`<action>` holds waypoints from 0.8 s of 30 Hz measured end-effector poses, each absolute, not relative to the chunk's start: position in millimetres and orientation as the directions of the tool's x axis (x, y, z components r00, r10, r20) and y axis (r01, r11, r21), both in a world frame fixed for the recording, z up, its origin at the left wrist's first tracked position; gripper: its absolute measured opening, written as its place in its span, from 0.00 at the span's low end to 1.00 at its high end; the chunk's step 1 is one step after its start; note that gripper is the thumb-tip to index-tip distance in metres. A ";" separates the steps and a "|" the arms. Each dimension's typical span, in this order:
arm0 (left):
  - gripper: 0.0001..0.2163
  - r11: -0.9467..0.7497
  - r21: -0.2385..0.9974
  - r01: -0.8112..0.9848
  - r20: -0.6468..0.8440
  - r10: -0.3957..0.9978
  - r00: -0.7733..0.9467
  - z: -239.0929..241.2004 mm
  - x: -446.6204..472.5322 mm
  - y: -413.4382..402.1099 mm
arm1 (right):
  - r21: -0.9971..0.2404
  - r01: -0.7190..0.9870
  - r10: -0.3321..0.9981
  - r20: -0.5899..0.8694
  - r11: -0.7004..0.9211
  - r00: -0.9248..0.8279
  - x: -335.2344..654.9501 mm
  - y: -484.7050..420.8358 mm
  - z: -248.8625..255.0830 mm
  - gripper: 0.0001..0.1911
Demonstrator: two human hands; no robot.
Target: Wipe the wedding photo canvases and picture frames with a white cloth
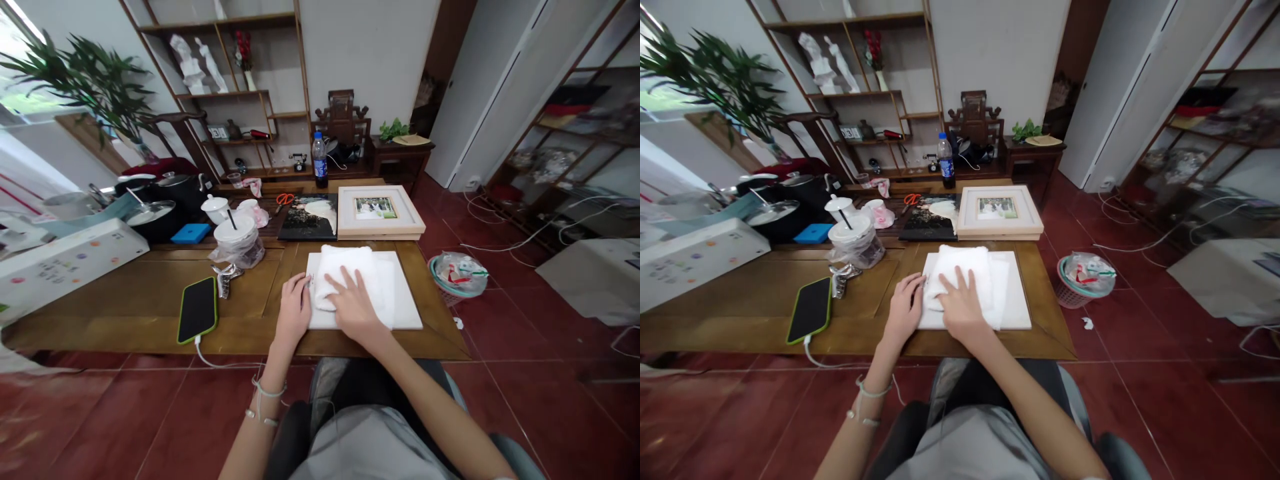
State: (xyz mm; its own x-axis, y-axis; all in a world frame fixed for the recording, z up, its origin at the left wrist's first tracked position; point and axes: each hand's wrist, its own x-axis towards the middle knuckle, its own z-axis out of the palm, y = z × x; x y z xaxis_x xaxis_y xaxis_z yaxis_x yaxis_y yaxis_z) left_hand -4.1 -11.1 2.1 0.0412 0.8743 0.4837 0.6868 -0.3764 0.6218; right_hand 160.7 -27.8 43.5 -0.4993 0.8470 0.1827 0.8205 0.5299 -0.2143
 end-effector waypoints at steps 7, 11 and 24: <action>0.17 -0.189 0.752 0.631 0.333 0.936 -0.117 3.4 -7.0 -8.2 | -0.411 0.565 0.655 0.115 0.716 -0.747 198.5 -72.6 74.4 0.22; 0.16 -0.190 0.763 0.617 0.331 0.936 -0.121 2.7 -4.3 -7.4 | -0.440 0.684 0.802 0.168 0.581 -0.573 263.4 -95.6 102.0 0.24; 0.13 -0.068 0.958 0.278 0.129 0.970 -0.208 11.0 -5.6 -7.6 | -0.257 0.828 0.846 0.353 0.499 -0.400 245.7 -75.0 38.4 0.24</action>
State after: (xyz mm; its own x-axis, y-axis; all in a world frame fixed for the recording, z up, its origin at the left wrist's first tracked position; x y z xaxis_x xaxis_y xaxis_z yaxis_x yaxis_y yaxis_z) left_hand -5.6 -7.6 11.0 -0.2080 0.9695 0.1292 0.2780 -0.0681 0.9582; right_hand 245.7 -75.0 38.4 -0.4003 0.8456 0.3531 0.8276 0.4990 -0.2569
